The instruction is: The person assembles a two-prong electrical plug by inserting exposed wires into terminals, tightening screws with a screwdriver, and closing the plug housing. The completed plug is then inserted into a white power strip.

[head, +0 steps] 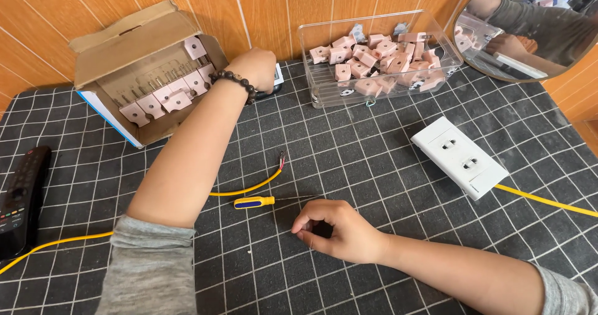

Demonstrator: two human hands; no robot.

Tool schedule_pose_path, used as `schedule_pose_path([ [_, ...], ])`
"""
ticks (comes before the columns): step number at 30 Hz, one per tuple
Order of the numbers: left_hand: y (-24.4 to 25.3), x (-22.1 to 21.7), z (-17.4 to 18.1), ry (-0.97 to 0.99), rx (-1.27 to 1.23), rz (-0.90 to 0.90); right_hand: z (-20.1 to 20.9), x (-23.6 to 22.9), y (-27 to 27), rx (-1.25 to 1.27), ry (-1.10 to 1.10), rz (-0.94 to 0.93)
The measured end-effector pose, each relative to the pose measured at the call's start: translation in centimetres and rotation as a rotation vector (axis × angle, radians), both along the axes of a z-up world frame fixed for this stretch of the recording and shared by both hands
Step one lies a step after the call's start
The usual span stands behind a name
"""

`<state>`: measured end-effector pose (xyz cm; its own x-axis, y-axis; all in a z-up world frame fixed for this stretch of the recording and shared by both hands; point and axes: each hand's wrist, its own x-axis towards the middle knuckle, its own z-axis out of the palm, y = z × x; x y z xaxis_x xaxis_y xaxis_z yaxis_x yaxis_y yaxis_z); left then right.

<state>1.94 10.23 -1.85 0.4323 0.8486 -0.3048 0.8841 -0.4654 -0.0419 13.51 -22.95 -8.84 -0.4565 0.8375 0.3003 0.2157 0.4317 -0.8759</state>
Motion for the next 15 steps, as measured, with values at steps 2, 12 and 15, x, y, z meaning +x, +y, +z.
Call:
schedule_pose_path([
  [2, -0.5, 0.1, 0.4, 0.006, -0.013, 0.025, -0.1, 0.0, 0.0, -0.002, 0.003, 0.001],
  [12, -2.1, 1.3, 0.2, -0.085, -0.005, -0.021, 0.2, -0.1, 0.0, 0.018, 0.005, 0.006],
  [15, -1.8, 1.3, -0.1, -0.071, 0.026, -0.07, 0.1, 0.0, 0.0, 0.018, 0.0, 0.007],
])
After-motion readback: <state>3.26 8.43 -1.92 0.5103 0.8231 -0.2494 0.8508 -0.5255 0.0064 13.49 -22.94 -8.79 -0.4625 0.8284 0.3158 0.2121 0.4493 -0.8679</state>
